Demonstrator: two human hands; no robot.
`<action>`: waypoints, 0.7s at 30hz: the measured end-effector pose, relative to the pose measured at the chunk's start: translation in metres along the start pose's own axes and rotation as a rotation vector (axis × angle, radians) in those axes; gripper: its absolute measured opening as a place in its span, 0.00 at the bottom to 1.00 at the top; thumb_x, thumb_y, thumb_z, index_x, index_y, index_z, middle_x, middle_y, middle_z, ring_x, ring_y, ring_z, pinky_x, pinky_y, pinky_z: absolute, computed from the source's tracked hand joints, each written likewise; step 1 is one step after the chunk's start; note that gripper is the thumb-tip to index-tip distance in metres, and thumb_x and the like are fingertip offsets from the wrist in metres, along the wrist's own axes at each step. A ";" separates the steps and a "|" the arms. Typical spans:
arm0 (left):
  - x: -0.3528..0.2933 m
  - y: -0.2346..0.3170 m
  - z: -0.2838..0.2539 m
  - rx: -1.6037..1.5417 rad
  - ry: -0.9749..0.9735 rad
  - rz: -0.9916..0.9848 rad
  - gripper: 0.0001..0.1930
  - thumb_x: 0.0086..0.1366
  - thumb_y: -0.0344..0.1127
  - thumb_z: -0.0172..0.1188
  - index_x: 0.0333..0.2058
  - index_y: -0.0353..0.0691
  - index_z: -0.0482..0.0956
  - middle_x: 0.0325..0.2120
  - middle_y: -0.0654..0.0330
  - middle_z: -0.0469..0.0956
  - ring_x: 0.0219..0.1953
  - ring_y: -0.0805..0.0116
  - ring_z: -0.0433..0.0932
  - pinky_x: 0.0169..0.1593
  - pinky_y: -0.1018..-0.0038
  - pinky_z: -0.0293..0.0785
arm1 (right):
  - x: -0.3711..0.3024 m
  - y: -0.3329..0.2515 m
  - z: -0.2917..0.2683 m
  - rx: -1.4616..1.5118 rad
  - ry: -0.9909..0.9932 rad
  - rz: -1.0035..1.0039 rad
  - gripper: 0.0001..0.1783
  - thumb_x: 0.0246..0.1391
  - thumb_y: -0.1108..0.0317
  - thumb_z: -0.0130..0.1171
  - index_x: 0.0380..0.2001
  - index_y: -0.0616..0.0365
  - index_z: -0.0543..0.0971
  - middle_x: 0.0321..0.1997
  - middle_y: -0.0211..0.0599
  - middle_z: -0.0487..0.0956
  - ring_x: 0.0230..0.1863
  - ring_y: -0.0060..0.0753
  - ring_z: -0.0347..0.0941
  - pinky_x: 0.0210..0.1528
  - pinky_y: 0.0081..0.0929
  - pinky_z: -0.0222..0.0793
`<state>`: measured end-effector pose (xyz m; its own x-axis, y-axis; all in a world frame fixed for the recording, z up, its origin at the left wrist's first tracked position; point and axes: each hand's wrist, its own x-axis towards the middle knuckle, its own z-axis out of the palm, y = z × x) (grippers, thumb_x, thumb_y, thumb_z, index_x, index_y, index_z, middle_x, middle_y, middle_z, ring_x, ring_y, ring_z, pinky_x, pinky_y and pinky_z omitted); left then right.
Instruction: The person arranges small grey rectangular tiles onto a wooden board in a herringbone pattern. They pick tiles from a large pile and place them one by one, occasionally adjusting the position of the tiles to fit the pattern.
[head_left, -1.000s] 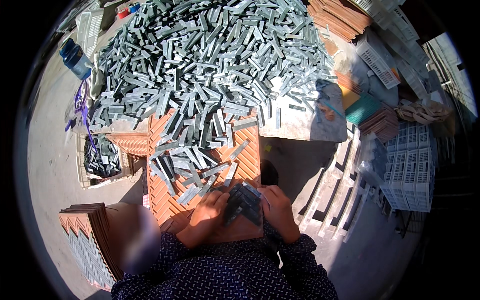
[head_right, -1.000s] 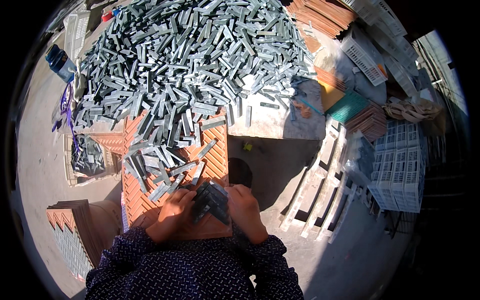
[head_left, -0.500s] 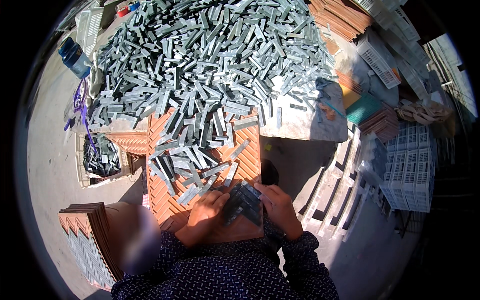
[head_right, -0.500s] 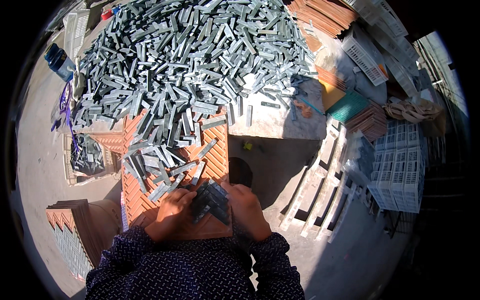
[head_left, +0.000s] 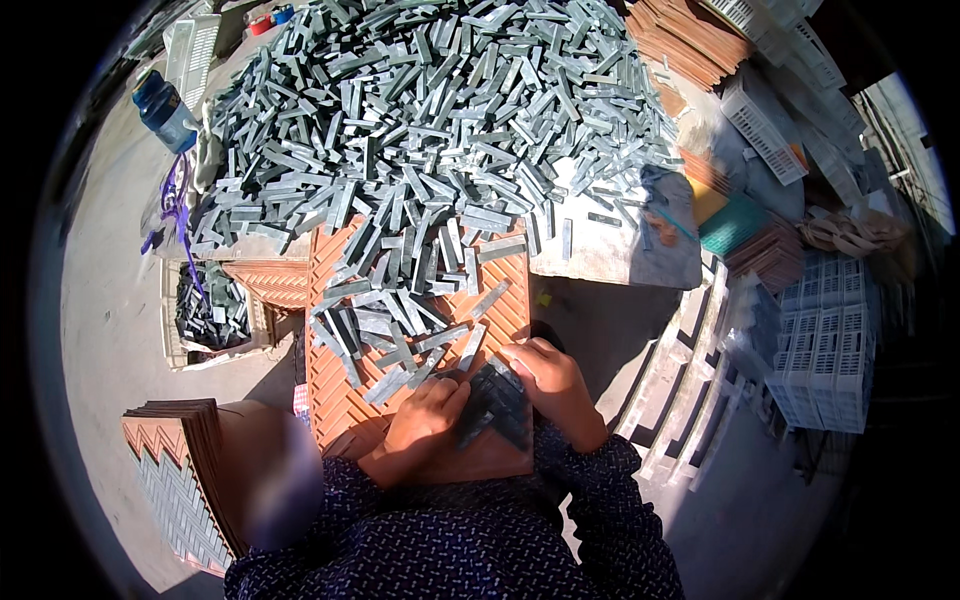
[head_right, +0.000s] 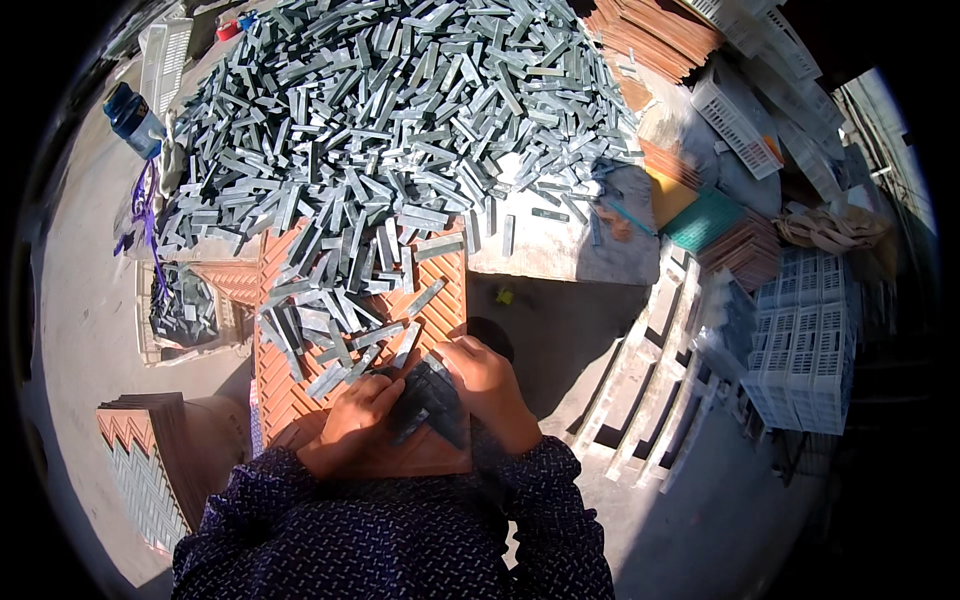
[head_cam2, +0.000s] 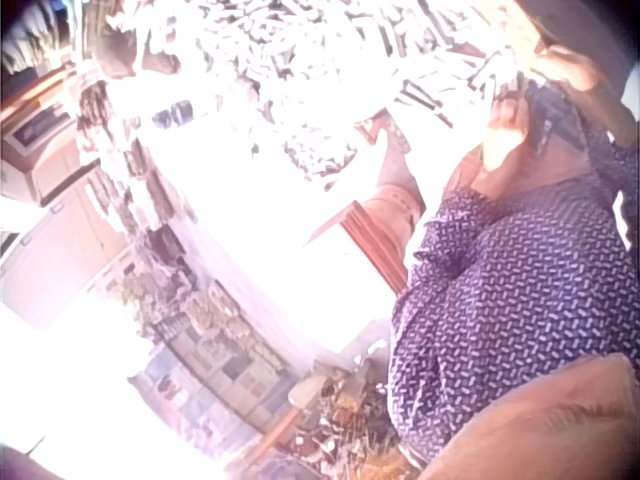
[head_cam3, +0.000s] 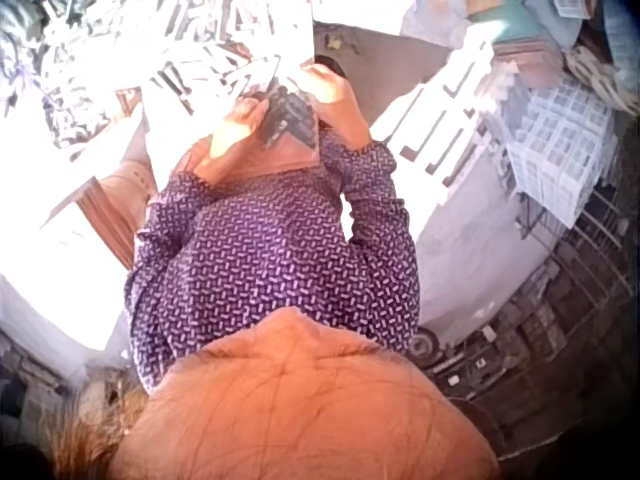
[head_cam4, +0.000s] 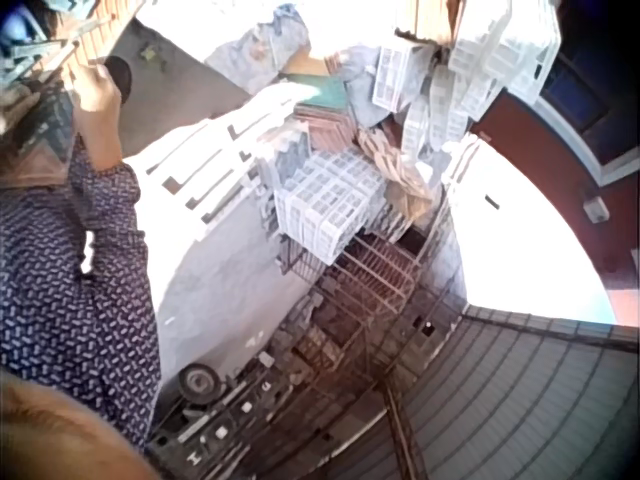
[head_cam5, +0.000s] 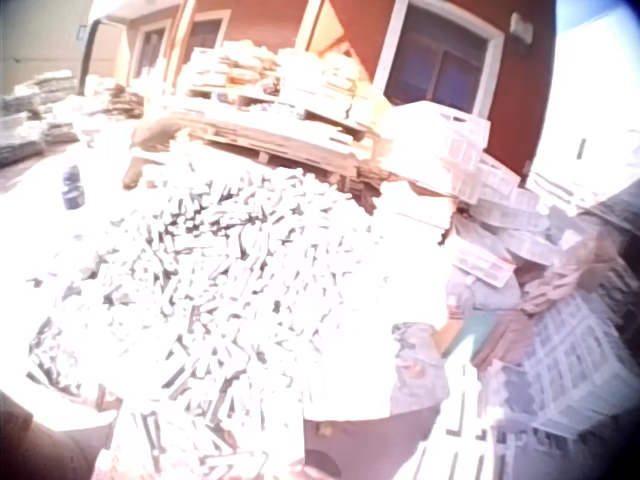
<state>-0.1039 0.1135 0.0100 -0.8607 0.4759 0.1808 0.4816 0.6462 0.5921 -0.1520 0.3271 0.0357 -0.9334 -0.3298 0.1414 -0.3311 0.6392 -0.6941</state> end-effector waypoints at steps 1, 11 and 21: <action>0.004 0.000 -0.004 0.015 -0.002 0.020 0.20 0.52 0.30 0.57 0.45 0.33 0.75 0.37 0.53 0.75 0.40 0.55 0.76 0.41 0.65 0.76 | 0.009 0.000 0.001 0.006 0.014 -0.002 0.14 0.50 0.80 0.56 0.41 0.58 0.79 0.39 0.43 0.76 0.38 0.47 0.76 0.38 0.35 0.73; 0.000 -0.011 -0.012 0.152 0.130 -0.074 0.16 0.55 0.28 0.57 0.44 0.37 0.74 0.40 0.56 0.73 0.40 0.57 0.73 0.42 0.67 0.74 | 0.060 0.006 0.001 -0.114 -0.123 -0.412 0.07 0.46 0.76 0.57 0.32 0.60 0.75 0.40 0.39 0.72 0.40 0.45 0.72 0.39 0.37 0.71; 0.001 -0.024 -0.010 0.339 0.096 -0.032 0.17 0.52 0.30 0.54 0.43 0.38 0.74 0.40 0.58 0.72 0.41 0.62 0.73 0.41 0.69 0.74 | -0.018 0.009 -0.003 0.044 0.061 0.091 0.09 0.52 0.74 0.58 0.38 0.62 0.77 0.34 0.45 0.77 0.33 0.49 0.76 0.37 0.35 0.72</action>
<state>-0.1179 0.0930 0.0040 -0.8799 0.4044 0.2495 0.4679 0.8285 0.3075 -0.1385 0.3409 0.0292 -0.9665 -0.2279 0.1184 -0.2394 0.6327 -0.7365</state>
